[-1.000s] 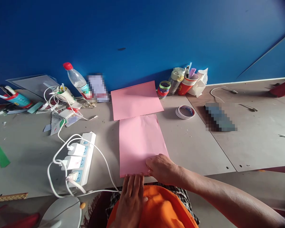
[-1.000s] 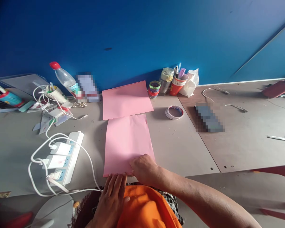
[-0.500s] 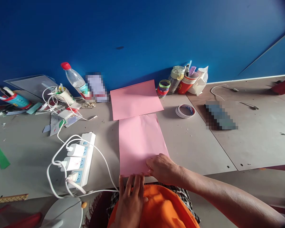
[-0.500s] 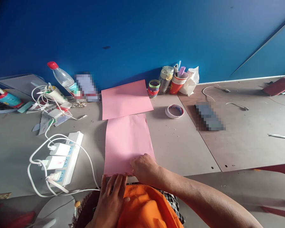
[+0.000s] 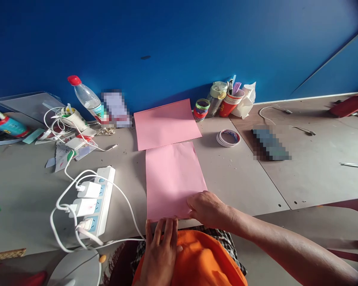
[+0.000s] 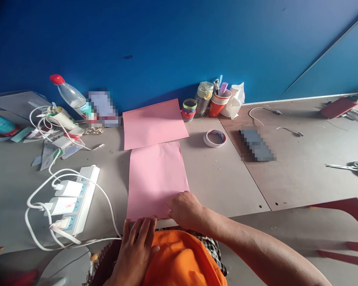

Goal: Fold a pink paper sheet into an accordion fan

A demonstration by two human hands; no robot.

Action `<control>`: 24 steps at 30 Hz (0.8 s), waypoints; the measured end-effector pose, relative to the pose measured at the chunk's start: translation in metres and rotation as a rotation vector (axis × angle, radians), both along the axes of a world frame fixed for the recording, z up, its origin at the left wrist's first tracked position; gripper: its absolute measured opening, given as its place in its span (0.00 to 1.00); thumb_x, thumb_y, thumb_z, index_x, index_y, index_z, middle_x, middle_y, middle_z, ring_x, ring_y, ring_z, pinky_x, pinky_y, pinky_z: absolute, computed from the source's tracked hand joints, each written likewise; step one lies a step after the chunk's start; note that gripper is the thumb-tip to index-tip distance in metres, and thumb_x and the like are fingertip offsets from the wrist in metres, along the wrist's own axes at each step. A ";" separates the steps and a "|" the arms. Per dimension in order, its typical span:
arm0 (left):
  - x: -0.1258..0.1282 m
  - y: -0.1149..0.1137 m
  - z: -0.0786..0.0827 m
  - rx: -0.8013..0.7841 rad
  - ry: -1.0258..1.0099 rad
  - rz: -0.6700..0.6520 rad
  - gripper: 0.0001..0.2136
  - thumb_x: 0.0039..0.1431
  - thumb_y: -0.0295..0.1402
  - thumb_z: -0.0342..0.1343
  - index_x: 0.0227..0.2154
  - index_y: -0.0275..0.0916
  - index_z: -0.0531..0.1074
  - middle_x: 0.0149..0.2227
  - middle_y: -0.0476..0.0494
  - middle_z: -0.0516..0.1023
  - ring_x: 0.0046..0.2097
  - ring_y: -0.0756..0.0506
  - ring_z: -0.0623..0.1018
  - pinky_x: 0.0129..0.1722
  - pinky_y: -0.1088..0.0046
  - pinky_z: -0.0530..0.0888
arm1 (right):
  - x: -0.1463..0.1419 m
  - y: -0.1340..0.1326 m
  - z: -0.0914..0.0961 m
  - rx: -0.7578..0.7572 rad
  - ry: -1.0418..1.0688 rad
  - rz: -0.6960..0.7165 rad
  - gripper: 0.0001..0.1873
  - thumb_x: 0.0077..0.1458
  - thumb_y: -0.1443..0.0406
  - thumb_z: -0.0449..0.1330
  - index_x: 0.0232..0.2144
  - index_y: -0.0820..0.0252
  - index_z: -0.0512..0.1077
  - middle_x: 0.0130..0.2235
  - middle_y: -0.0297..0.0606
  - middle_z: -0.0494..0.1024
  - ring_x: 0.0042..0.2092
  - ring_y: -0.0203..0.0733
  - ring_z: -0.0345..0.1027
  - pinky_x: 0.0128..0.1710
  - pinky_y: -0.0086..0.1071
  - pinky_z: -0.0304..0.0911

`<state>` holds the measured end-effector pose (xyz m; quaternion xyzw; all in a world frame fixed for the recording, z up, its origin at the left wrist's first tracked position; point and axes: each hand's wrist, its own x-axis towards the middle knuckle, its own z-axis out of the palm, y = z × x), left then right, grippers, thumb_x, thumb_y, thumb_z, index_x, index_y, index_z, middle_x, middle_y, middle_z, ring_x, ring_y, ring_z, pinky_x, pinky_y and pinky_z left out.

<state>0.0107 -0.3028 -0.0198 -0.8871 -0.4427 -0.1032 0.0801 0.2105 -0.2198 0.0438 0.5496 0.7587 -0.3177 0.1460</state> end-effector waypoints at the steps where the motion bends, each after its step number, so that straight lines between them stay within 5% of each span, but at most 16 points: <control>1: 0.000 0.000 0.000 0.002 0.003 -0.002 0.20 0.59 0.44 0.53 0.50 0.38 0.70 0.49 0.42 0.72 0.50 0.39 0.69 0.56 0.47 0.63 | 0.001 0.000 0.000 -0.003 -0.002 -0.002 0.08 0.54 0.62 0.58 0.32 0.61 0.75 0.33 0.41 0.79 0.36 0.43 0.73 0.32 0.29 0.59; 24: 0.000 0.002 0.002 -0.028 -0.022 -0.005 0.20 0.62 0.43 0.49 0.51 0.37 0.69 0.48 0.42 0.74 0.50 0.39 0.70 0.55 0.46 0.62 | 0.047 -0.007 0.000 -0.046 -0.070 -0.079 0.05 0.53 0.65 0.57 0.29 0.59 0.72 0.30 0.36 0.77 0.33 0.40 0.70 0.26 0.29 0.49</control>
